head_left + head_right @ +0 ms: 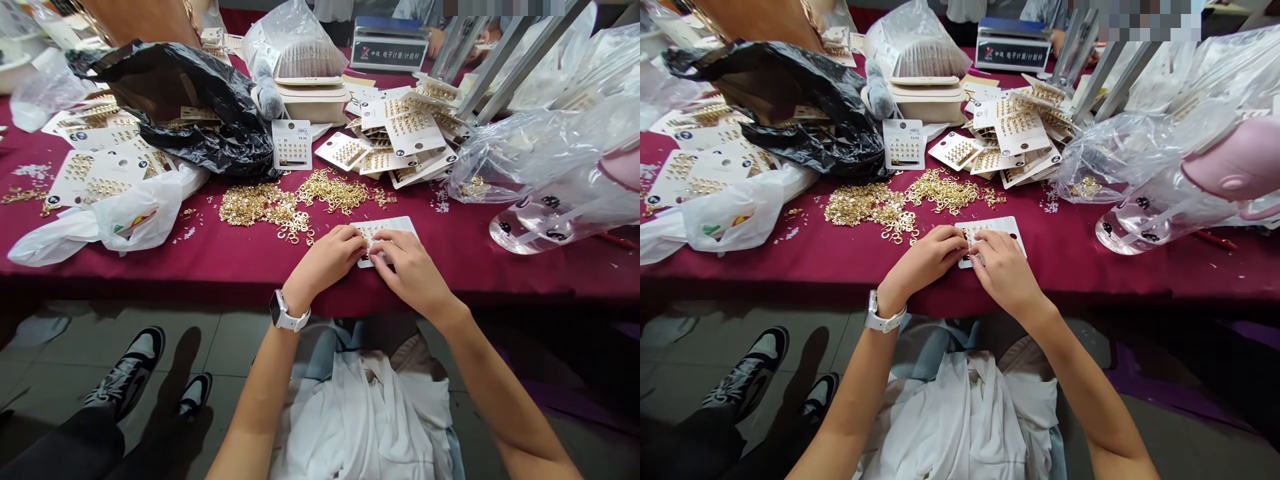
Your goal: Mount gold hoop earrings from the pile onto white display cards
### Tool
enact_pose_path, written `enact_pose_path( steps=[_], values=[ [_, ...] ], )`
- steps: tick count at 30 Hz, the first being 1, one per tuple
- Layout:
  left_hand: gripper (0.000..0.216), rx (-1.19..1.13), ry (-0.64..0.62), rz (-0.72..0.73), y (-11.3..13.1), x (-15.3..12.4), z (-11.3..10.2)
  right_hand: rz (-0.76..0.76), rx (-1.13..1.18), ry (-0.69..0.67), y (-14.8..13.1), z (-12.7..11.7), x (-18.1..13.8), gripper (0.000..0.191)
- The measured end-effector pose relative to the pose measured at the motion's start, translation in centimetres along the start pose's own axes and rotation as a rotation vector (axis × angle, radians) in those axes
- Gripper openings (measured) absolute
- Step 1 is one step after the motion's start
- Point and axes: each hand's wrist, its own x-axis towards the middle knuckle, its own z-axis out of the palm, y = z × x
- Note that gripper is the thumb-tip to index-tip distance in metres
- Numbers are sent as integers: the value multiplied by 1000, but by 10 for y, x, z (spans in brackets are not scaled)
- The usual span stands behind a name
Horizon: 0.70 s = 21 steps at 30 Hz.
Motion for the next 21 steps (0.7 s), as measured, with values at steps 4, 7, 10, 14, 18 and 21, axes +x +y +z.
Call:
enact_pose_path(
  steps=[4,7,10,14,18,21],
  values=[
    [15,-2,14,15,-1,1,1,29,28,3,0,2,0,9],
    [15,-6,15,17,-1,1,1,33,-24,-1,-2,0,2,8],
    [15,-13,11,17,0,1,1,66,-94,-29,-5,-3,6,8],
    [15,-33,-1,-1,0,1,0,196,-62,-48,-11,-3,11,8],
    [16,-30,-10,-8,0,1,-1,310,43,6,-14,2,9,8],
    [16,-25,-15,-9,0,1,-1,296,90,72,-9,-3,8,8]
  ],
)
